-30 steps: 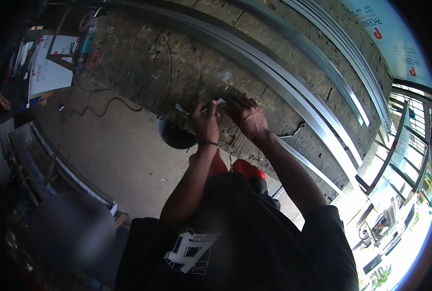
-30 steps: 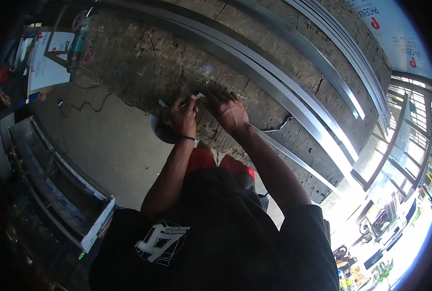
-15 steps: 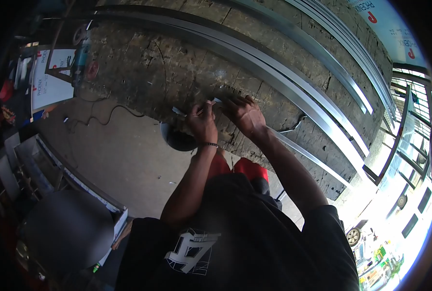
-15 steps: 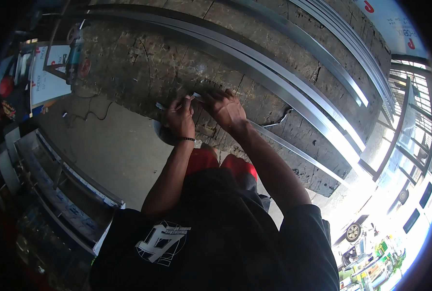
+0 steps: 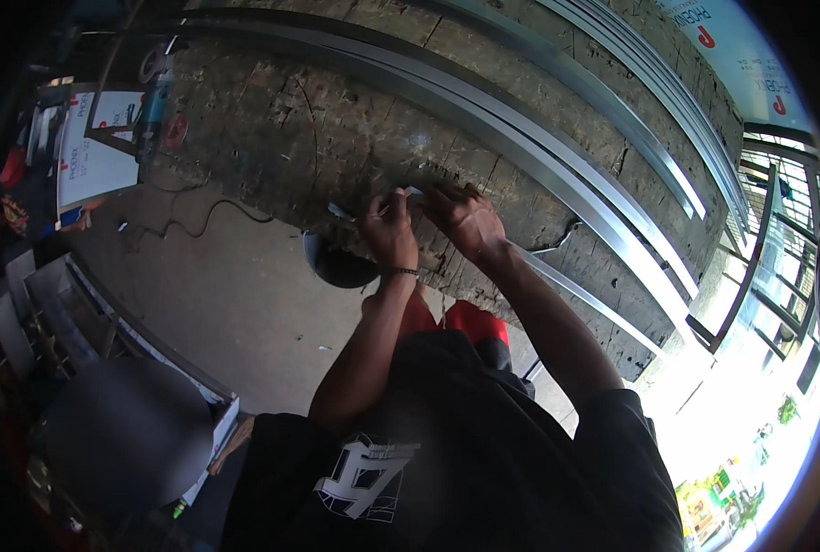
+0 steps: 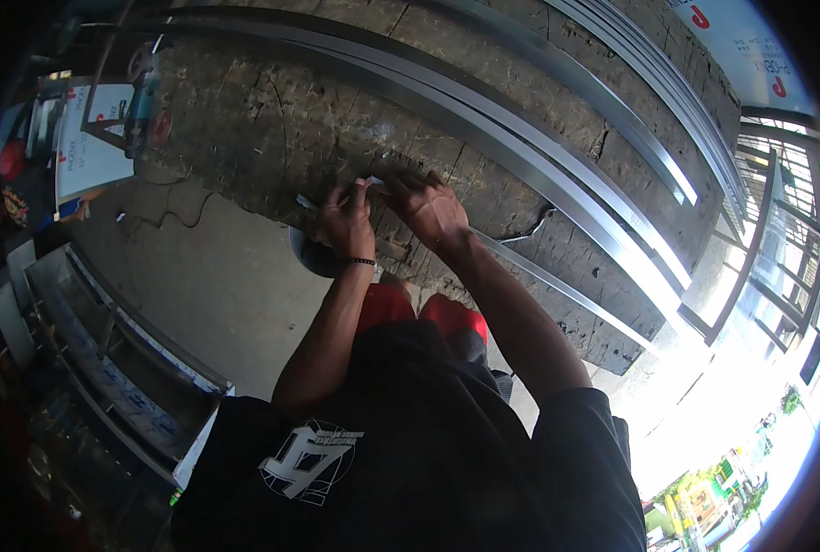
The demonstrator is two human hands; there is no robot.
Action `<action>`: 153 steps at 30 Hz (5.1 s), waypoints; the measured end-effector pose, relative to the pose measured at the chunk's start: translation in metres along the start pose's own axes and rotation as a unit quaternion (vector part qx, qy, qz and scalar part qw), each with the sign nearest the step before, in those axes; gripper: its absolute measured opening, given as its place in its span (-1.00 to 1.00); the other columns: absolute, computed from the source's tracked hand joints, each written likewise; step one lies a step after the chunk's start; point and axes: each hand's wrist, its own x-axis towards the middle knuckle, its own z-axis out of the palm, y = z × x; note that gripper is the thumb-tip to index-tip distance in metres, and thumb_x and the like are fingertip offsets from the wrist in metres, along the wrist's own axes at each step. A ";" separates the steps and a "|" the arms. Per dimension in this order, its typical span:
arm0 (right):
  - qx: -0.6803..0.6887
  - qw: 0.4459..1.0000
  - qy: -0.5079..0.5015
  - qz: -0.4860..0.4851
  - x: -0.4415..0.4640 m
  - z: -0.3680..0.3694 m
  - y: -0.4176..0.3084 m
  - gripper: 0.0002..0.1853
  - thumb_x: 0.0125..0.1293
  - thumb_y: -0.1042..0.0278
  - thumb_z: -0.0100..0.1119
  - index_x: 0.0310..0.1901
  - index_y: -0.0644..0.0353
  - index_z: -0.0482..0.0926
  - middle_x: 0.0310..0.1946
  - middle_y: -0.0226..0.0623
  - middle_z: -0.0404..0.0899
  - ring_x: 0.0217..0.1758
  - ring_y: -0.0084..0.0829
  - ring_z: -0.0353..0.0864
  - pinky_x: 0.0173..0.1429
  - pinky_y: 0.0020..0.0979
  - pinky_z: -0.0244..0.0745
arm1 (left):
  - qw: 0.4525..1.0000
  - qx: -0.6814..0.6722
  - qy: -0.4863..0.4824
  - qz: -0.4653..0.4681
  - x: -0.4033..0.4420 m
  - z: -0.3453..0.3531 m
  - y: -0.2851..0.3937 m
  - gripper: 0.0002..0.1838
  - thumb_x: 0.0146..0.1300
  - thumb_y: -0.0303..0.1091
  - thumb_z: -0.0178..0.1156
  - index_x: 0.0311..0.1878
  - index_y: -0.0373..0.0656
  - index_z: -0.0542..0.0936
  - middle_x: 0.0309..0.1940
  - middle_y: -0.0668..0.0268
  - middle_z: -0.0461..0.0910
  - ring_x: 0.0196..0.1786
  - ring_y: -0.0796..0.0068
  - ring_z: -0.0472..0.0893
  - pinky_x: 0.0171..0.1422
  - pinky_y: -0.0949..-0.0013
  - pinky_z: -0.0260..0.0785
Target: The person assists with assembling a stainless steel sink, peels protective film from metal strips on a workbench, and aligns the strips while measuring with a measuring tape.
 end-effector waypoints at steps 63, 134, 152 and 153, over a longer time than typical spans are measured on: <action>-0.074 0.976 0.151 0.137 0.025 0.018 -0.035 -0.79 0.20 0.45 0.19 -0.14 0.22 0.44 -0.21 -0.12 0.49 -0.04 -0.08 0.54 0.07 -0.09 0.27 | 0.991 -0.071 -0.118 -0.008 0.029 -0.007 -0.019 -0.75 0.62 -0.20 0.04 -0.09 -0.20 0.51 -0.35 0.35 0.58 -0.40 0.62 0.56 -0.33 0.44 0.45; -0.075 0.988 0.135 -0.007 -0.019 0.031 -0.020 -0.37 0.11 0.20 0.50 0.24 0.10 0.54 0.17 -0.15 0.54 0.20 -0.06 0.50 0.22 -0.07 0.37 | 0.996 -0.023 -0.034 -0.084 -0.018 -0.042 -0.024 -0.82 0.51 -0.33 0.21 -0.16 -0.27 0.58 -0.48 0.35 0.58 -0.58 0.64 0.50 -0.55 0.48 0.31; -0.060 0.989 0.131 -0.019 -0.020 0.035 -0.007 -0.37 0.11 0.20 0.46 0.23 0.18 0.51 0.09 -0.12 0.50 0.13 -0.05 0.48 0.17 -0.03 0.35 | 0.994 -0.059 -0.005 -0.091 -0.014 -0.035 -0.028 -0.76 0.52 -0.25 0.20 -0.15 -0.28 0.60 -0.47 0.34 0.56 -0.55 0.61 0.49 -0.53 0.48 0.30; -0.060 0.989 0.131 -0.018 -0.019 0.035 -0.007 -0.37 0.11 0.20 0.46 0.23 0.18 0.51 0.09 -0.12 0.50 0.13 -0.05 0.48 0.17 -0.03 0.35 | 0.994 -0.058 -0.006 -0.091 -0.014 -0.033 -0.028 -0.76 0.52 -0.25 0.20 -0.15 -0.28 0.60 -0.47 0.34 0.56 -0.55 0.61 0.49 -0.53 0.48 0.30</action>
